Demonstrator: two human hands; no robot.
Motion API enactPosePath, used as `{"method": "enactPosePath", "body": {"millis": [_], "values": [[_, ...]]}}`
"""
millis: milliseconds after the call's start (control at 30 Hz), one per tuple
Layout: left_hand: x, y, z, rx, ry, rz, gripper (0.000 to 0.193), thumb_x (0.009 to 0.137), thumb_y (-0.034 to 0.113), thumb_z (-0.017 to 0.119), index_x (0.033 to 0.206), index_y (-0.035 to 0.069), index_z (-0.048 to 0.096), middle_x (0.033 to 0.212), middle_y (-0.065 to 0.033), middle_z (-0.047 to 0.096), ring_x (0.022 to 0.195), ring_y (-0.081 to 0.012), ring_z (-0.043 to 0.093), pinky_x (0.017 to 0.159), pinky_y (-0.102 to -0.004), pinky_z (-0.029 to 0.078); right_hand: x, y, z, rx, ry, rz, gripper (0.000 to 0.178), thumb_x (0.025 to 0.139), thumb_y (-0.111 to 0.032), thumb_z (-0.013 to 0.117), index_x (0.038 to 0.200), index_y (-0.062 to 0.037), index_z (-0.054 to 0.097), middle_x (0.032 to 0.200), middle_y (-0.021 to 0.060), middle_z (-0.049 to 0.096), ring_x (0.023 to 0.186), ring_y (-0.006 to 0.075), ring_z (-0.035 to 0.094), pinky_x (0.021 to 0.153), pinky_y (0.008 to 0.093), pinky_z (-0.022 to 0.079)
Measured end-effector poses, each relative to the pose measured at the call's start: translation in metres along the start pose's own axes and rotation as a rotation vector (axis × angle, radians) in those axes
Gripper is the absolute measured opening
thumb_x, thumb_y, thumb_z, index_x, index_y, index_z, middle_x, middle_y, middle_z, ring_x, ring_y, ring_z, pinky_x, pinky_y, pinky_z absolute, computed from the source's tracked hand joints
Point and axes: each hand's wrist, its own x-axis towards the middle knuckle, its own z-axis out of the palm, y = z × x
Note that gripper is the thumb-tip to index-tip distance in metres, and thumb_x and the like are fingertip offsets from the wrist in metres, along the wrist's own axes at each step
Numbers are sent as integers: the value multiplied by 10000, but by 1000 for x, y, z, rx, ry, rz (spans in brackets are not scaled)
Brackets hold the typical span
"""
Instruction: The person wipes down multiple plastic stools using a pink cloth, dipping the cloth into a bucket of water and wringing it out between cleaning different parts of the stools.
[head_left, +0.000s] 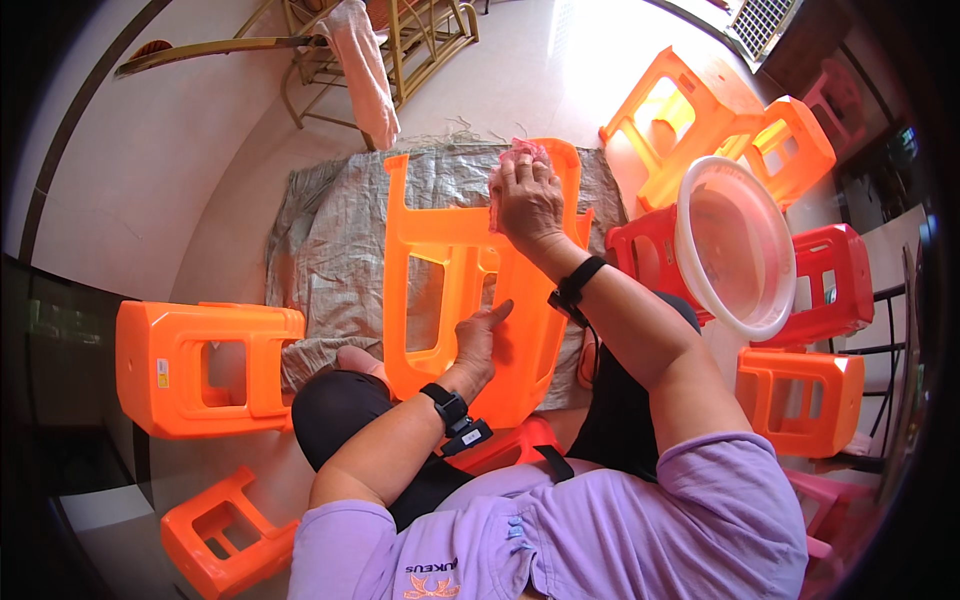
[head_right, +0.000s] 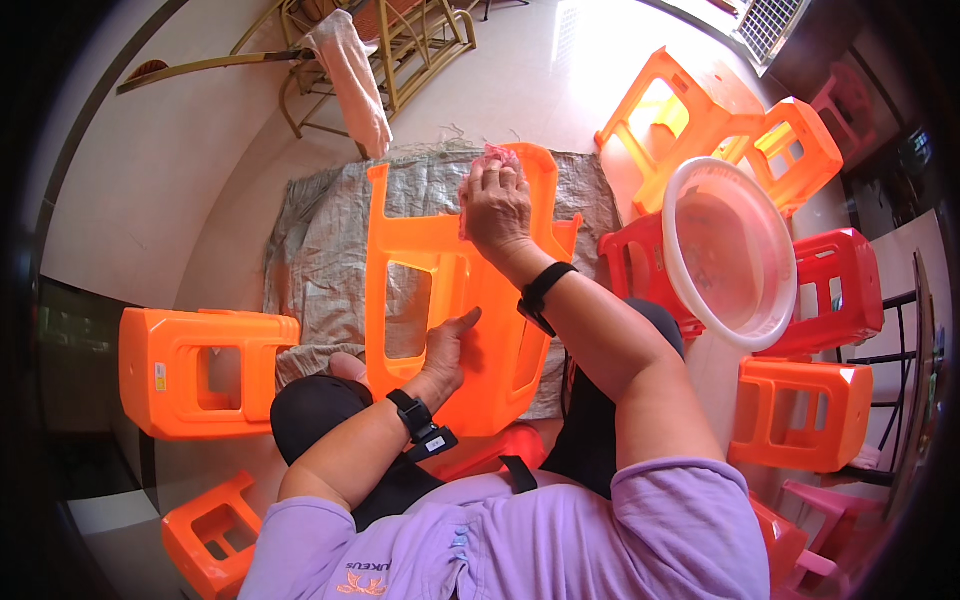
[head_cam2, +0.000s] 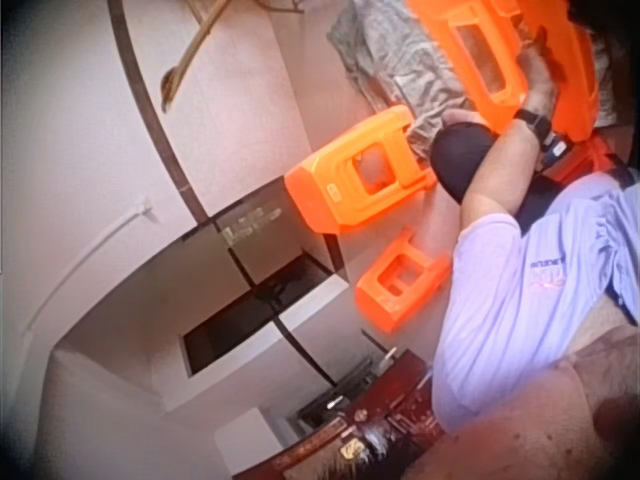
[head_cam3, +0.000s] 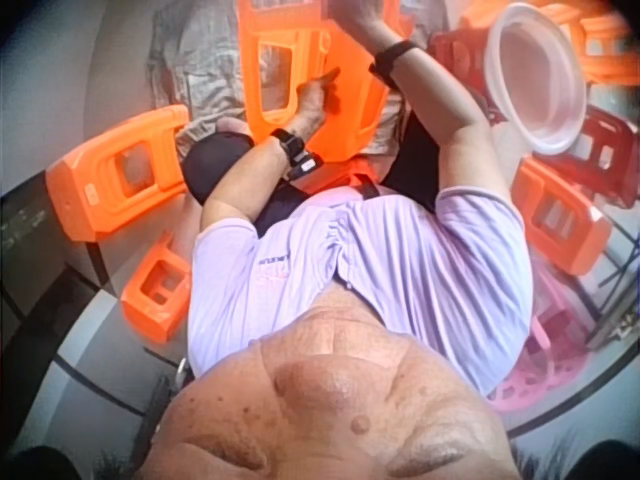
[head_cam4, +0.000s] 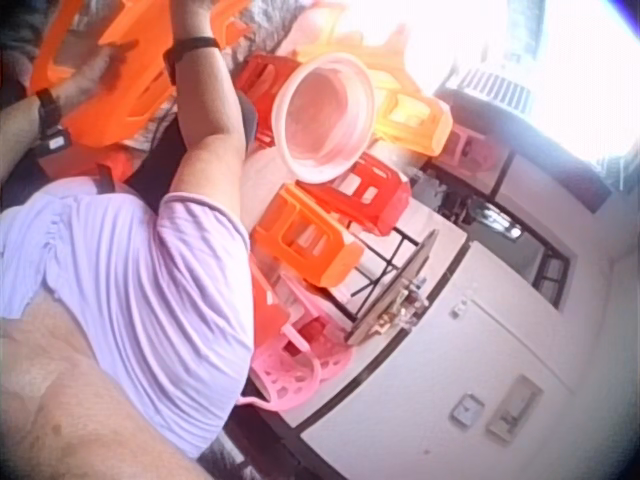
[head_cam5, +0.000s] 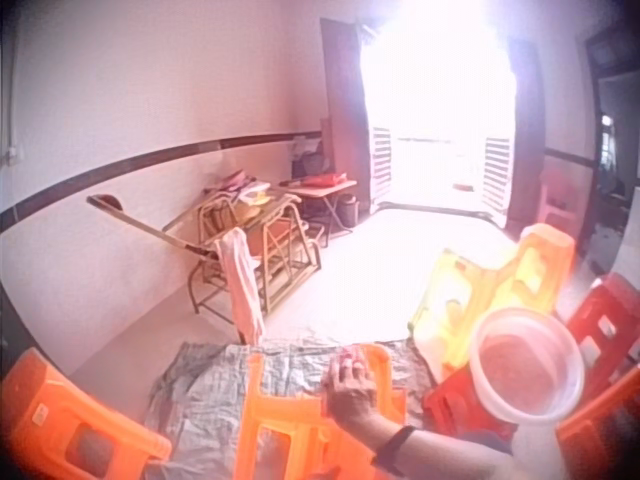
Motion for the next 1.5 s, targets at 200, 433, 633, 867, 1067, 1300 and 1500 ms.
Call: {"method": "enactPosePath", "body": {"millis": [200,433,633,867,1067,1300,1500], "values": [[-12,9,4,-148,35,-128,251,770,310,752,800,111,603,687,7,567,563,-117,546,504,-259,454,2,-2,-18,152,-161,-63,280,804,-269,590,985,-56,584,976,115,577,1040,322,531,772,471,407],[1,-4,4,-60,21,-70,247,783,283,741,748,117,562,672,5,535,557,-114,518,512,-258,435,12,13,6,74,-78,-62,350,840,-284,558,1050,-10,614,1130,160,574,1204,342,443,890,468,390],[6,-2,-4,-38,15,-75,220,800,263,729,796,94,587,704,-4,565,590,-132,547,541,-266,453,8,-1,5,213,-162,-9,227,833,-281,577,930,-78,609,1001,114,590,982,306,543,792,439,408],[-5,12,-8,-67,-15,-172,260,759,279,766,754,116,563,671,0,548,557,-138,535,492,-279,440,-26,-25,-38,366,-156,-119,157,806,-259,605,847,-112,568,941,80,588,857,281,570,695,427,423],[-5,8,1,-103,71,-84,232,766,253,762,728,110,583,656,-3,531,517,-136,518,458,-270,423,-2,9,-34,113,-103,-109,300,846,-252,526,1084,-75,571,1150,133,528,1203,315,441,758,453,422],[-16,32,30,-234,125,103,260,769,289,761,715,119,572,630,10,518,475,-123,490,424,-271,399,3,5,-26,123,-85,-53,279,845,-247,552,1054,-62,571,1181,179,527,1103,351,517,748,462,462],[-6,27,7,-140,222,-74,318,744,382,776,729,125,589,558,21,476,382,-122,430,346,-272,326,-13,-14,-37,290,-236,-86,382,832,-249,588,1172,-92,517,1155,179,540,1012,336,553,719,450,477]]}}
